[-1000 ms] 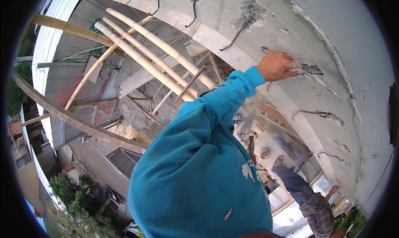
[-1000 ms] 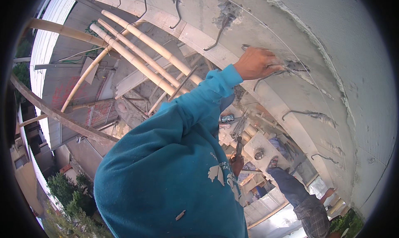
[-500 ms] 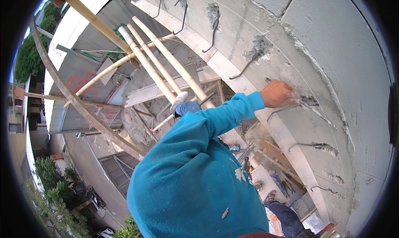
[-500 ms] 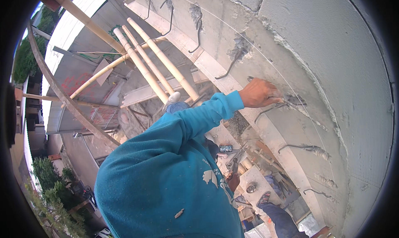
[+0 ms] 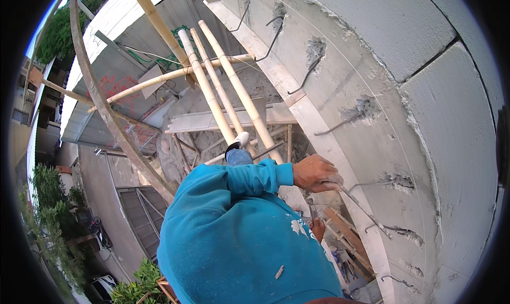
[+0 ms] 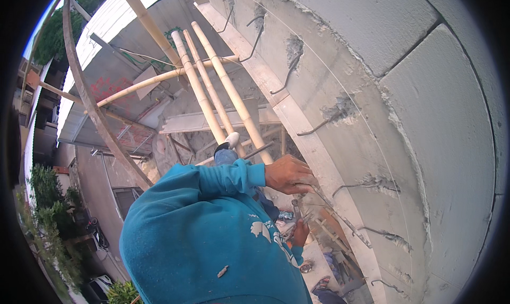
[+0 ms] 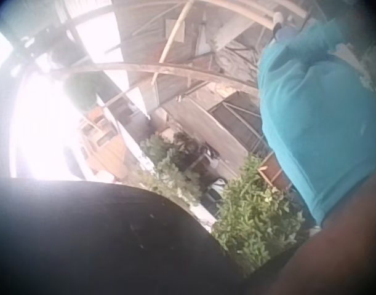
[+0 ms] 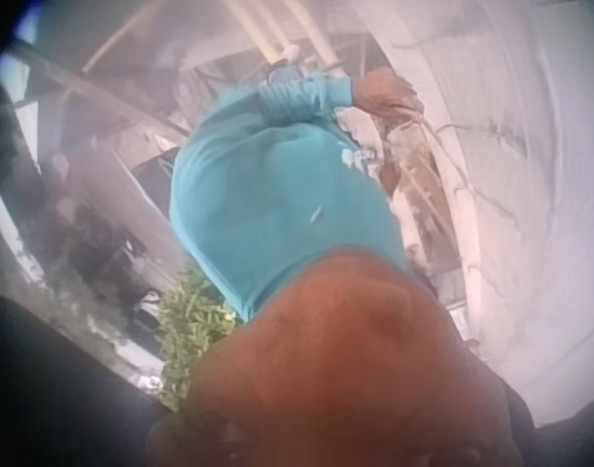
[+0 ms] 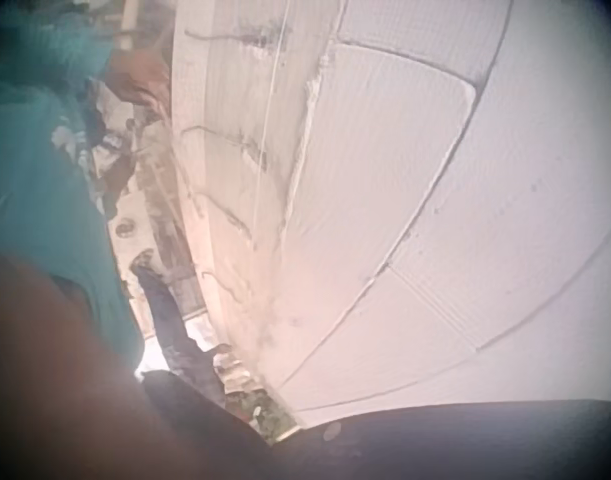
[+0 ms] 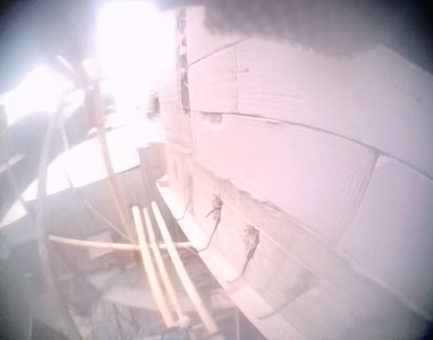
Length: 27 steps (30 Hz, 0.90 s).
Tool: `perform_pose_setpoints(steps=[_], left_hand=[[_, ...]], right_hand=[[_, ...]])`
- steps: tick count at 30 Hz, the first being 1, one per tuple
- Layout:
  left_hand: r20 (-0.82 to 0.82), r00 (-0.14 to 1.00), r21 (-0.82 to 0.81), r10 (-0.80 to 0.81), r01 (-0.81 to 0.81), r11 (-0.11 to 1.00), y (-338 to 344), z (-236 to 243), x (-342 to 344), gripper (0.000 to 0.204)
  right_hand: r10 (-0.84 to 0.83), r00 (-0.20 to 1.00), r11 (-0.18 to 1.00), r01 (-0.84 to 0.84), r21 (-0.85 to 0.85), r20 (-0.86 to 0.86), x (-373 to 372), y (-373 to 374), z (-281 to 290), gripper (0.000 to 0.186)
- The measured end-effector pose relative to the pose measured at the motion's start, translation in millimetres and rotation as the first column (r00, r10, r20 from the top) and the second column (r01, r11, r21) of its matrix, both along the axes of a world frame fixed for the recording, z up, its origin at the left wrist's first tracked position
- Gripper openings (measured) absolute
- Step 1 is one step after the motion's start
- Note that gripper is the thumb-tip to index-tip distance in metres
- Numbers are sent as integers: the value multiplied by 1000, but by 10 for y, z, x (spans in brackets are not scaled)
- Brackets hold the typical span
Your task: The person works on a concrete wall from a bamboo scaffold, using a chisel and hammer to create holes and then inserting metal hooks. They pull a wire through the holes and secure it to the hooks, repeating the process along the wall.
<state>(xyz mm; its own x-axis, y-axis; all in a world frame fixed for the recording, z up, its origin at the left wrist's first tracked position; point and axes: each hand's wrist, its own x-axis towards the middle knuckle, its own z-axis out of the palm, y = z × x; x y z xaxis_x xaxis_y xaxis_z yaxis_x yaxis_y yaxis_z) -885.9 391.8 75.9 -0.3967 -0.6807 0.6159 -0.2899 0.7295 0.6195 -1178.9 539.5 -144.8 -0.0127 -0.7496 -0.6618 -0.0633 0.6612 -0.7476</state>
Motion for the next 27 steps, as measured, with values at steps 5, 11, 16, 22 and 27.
perform_pose_setpoints(steps=[5, 11, 16, 22, 27], left_hand=[[-128, 958, -31, 257, -263, 964, 42, 21, 717, 15], [-298, 794, -27, 530, -562, 827, -62, -94, 1686, 13], [-343, 437, 132, 831, -854, 504, -121, -313, 2644, 20], [-198, -55, 447, 979, -894, 40, -190, -551, 4027, 29], [-54, -209, 421, 976, -892, -167, -202, -755, 4991, 22]], right_hand=[[190, 974, 979, -197, -46, -125, 482, -312, 233, 31], [314, 920, 945, -327, -18, -233, 1247, -620, 469, 32], [435, 856, 891, -453, -1, -279, 2072, -1078, 593, 32], [559, 807, 826, -563, 33, -190, 3238, -1775, 930, 32], [638, 756, 762, -647, -22, -147, 4245, -2304, 1000, 32]])
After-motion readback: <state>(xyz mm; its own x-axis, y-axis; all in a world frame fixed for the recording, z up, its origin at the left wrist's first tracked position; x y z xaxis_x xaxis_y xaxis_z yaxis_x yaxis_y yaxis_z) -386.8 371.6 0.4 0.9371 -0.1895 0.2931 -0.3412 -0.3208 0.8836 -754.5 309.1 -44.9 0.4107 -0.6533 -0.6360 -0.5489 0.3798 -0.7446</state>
